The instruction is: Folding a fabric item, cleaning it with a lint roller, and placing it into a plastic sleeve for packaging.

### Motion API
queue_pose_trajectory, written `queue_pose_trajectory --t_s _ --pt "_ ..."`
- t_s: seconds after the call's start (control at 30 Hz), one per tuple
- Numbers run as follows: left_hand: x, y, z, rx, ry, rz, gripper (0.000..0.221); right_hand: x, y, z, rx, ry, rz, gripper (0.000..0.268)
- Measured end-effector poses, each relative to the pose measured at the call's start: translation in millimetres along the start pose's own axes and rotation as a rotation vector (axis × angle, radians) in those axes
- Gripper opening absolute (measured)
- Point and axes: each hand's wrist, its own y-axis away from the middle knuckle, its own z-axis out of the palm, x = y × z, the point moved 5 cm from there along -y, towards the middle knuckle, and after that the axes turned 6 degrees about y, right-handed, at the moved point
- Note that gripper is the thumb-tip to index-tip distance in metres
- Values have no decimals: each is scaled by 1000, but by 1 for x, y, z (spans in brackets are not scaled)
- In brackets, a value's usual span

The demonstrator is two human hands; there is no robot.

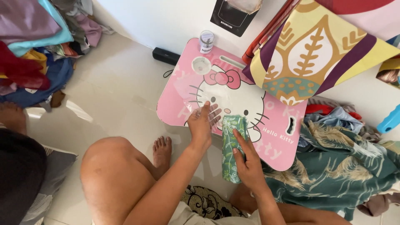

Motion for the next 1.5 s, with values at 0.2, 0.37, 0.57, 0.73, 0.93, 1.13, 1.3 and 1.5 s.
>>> queue_pose_trajectory --t_s 0.2,0.37,0.57,0.73,0.93,1.13,1.3,1.5 --pt "4 11 10 15 9 -68 35 -3 0 -3 42 70 2 53" --pt "1 8 14 13 33 -94 33 -7 -3 -8 63 95 -21 52" --pt "0 1 13 31 126 -78 27 -2 0 -10 71 122 34 52" --pt "-7 -9 12 -9 117 -89 32 -1 -1 -3 32 129 15 53" --pt "-9 -9 15 -25 54 -41 27 0 2 1 86 129 -68 50" --pt "-1 3 17 28 15 -124 32 -6 8 0 101 169 -127 49" --pt "5 5 24 11 81 -173 25 0 4 -4 122 210 -38 50" --pt "7 15 26 -15 -58 -126 25 -8 6 -6 115 231 -171 49"
